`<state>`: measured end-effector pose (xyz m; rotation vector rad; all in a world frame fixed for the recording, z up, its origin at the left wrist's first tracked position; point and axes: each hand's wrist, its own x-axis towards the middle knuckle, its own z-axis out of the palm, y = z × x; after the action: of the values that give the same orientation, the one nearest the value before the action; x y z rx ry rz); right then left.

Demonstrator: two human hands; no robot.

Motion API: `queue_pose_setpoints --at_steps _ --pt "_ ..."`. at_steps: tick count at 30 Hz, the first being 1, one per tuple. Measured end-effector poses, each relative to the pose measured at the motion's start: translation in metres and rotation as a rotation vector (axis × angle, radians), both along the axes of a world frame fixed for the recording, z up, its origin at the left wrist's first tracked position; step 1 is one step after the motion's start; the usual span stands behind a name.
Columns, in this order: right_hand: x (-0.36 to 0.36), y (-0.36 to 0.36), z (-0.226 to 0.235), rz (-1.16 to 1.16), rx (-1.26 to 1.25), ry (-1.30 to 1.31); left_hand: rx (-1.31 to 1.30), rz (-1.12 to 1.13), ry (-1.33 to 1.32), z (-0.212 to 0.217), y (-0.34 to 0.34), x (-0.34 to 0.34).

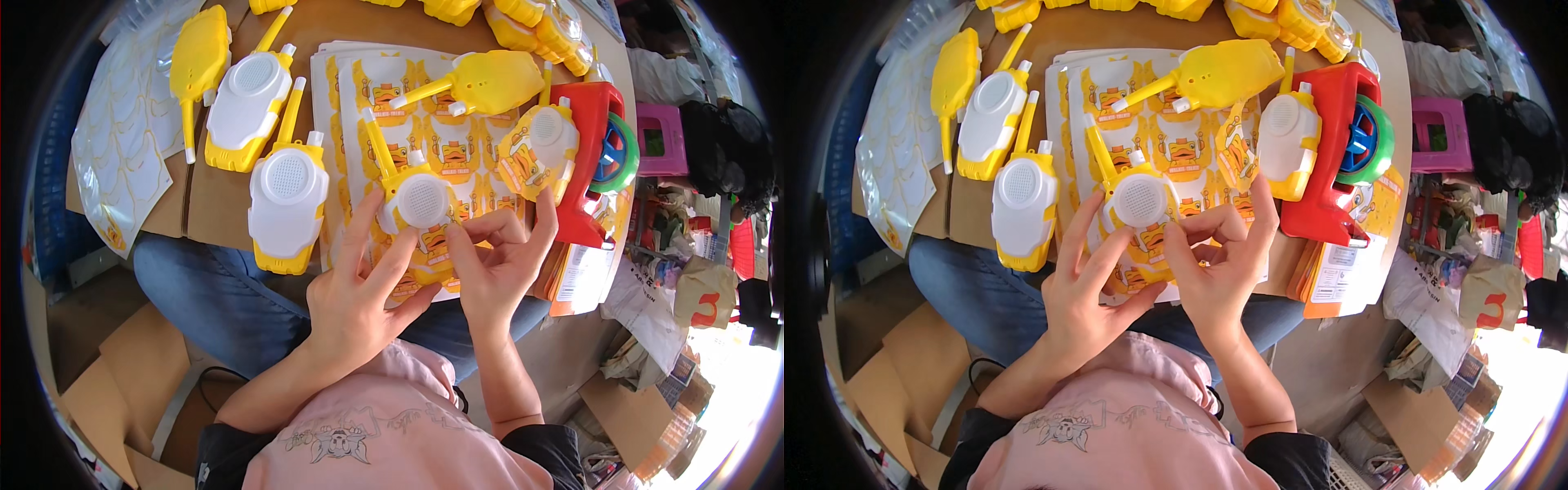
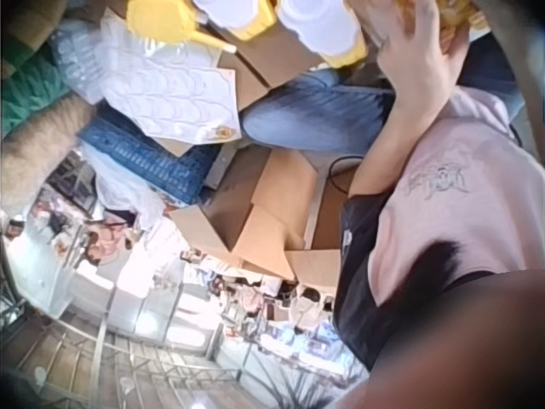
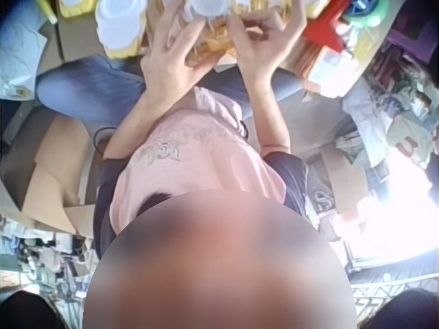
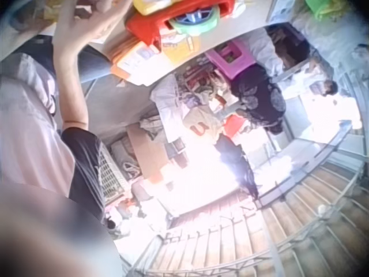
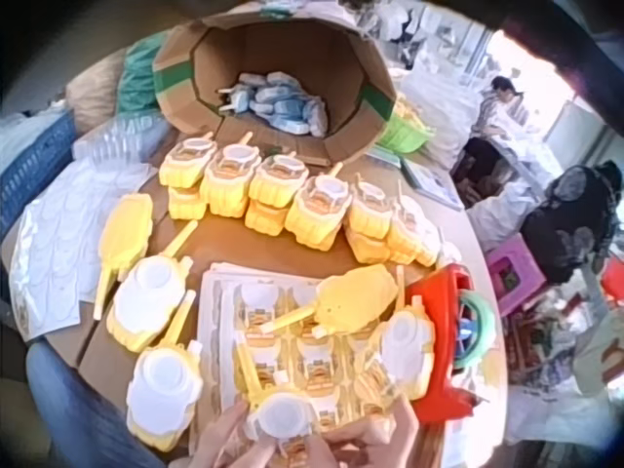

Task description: Apply decorative stickers to toy walkie-talkies.

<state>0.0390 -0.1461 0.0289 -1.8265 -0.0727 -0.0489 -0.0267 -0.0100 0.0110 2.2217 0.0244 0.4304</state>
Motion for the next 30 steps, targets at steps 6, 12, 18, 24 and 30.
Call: queue_pose_setpoints --at_steps 6,12,18,24,30 --pt "0.002 -0.001 -0.001 0.02 -0.036 -0.019 0.03 0.007 0.015 0.001 -0.001 0.0" --pt "0.002 0.001 0.0 0.02 -0.037 -0.014 0.025 0.0 0.022 0.003 -0.002 0.002" --pt "0.002 0.0 0.008 0.074 -0.149 -0.033 0.077 -0.03 0.068 0.009 -0.004 0.002" --pt "0.005 -0.014 0.027 0.195 -0.568 -0.258 0.141 -0.032 0.129 0.015 -0.005 0.001" --pt "-0.004 -0.014 0.032 0.151 -0.639 -0.267 0.218 -0.03 0.145 0.018 -0.007 0.004"
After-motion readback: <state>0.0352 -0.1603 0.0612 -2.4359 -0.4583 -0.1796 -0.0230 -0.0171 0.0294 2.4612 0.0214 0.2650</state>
